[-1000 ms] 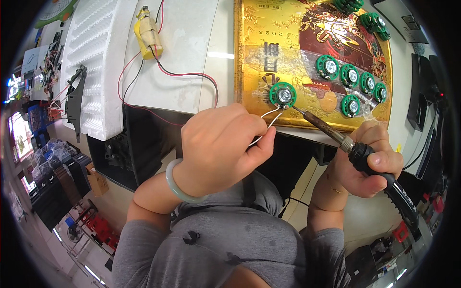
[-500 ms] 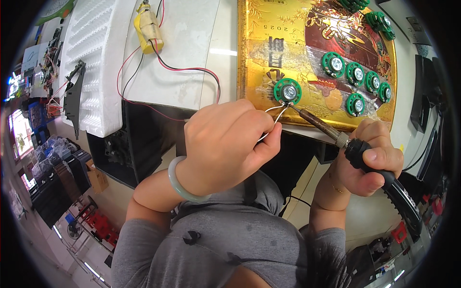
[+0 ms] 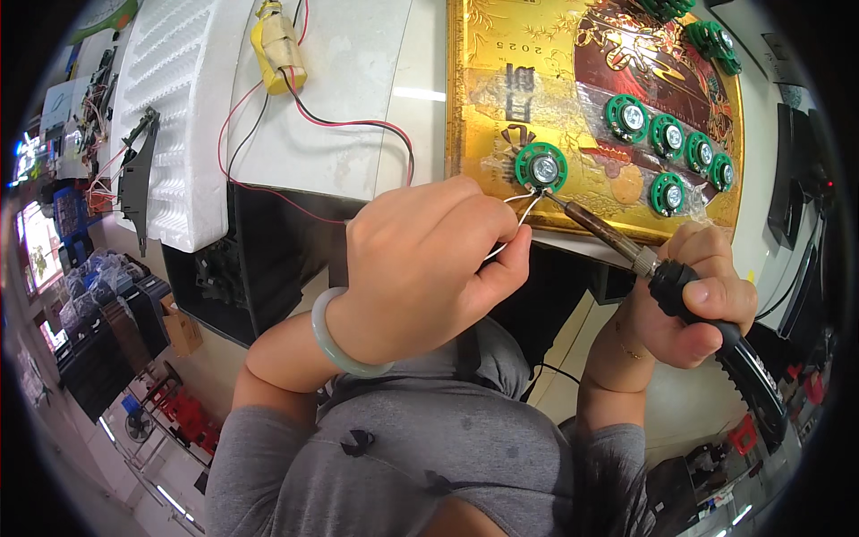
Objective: Soldering wires onto small electronic speakers and applying adhesive at a workbench.
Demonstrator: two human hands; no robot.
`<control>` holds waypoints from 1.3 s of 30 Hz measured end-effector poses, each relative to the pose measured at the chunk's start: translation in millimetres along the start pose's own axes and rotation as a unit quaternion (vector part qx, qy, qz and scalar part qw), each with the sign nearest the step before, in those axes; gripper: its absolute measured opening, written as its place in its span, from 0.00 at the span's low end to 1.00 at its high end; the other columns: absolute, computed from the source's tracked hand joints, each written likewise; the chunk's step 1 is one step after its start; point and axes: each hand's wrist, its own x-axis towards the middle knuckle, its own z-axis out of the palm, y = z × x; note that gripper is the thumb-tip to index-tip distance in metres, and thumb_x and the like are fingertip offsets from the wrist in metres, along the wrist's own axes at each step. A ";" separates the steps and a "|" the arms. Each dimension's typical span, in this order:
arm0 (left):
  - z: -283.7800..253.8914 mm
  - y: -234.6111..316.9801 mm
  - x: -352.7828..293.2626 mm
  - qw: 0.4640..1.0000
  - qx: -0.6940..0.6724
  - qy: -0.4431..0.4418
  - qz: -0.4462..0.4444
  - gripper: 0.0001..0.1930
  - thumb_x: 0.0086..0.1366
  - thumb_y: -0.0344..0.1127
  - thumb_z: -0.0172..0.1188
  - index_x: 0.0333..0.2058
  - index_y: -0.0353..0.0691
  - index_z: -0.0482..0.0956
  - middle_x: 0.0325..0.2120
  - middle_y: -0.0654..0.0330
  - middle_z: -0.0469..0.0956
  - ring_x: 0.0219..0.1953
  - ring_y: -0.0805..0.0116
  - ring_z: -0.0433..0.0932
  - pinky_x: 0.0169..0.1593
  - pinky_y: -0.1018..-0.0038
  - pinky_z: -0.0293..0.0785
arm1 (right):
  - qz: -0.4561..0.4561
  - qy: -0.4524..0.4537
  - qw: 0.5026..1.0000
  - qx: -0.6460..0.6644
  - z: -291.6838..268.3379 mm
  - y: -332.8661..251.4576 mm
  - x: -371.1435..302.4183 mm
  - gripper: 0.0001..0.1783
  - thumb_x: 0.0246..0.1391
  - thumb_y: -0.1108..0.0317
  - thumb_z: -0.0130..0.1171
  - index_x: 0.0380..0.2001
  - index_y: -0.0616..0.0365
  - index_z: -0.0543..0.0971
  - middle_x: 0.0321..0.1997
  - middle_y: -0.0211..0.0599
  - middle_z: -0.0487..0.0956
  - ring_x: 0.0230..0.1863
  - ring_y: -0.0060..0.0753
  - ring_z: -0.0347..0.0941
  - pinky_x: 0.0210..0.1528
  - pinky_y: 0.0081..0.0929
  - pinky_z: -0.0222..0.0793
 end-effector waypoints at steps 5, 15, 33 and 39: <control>-0.3 -0.4 0.3 1.000 0.002 -0.006 -0.002 0.09 0.37 0.23 0.63 0.16 0.40 0.71 0.10 0.64 0.64 0.11 0.72 0.62 0.16 0.80 0.56 | -0.012 0.006 1.000 0.017 1.7 1.7 0.4 0.19 0.52 0.49 0.48 0.26 0.55 0.68 0.12 0.23 0.56 0.16 0.19 0.49 0.15 0.17 0.43; -0.7 -0.6 0.0 1.000 0.003 -0.005 -0.008 0.09 0.37 0.22 0.63 0.16 0.41 0.71 0.10 0.64 0.64 0.11 0.73 0.62 0.16 0.81 0.56 | -0.004 0.001 1.000 0.010 3.5 1.6 0.3 0.18 0.51 0.50 0.49 0.25 0.55 0.68 0.12 0.24 0.56 0.16 0.19 0.49 0.15 0.16 0.43; -0.5 -0.8 -1.3 1.000 0.019 -0.010 -0.005 0.09 0.39 0.28 0.62 0.17 0.43 0.68 0.12 0.64 0.66 0.15 0.66 0.68 0.17 0.74 0.61 | -0.009 0.004 1.000 0.014 3.3 1.9 -0.1 0.18 0.51 0.51 0.50 0.24 0.55 0.68 0.12 0.24 0.56 0.16 0.19 0.48 0.14 0.16 0.42; -0.7 -0.2 -0.5 1.000 0.012 -0.007 -0.005 0.09 0.38 0.25 0.62 0.17 0.42 0.69 0.11 0.64 0.65 0.13 0.70 0.65 0.17 0.78 0.59 | -0.008 0.001 1.000 0.014 3.4 1.9 -0.1 0.17 0.51 0.52 0.50 0.24 0.55 0.68 0.12 0.24 0.56 0.16 0.19 0.48 0.14 0.16 0.41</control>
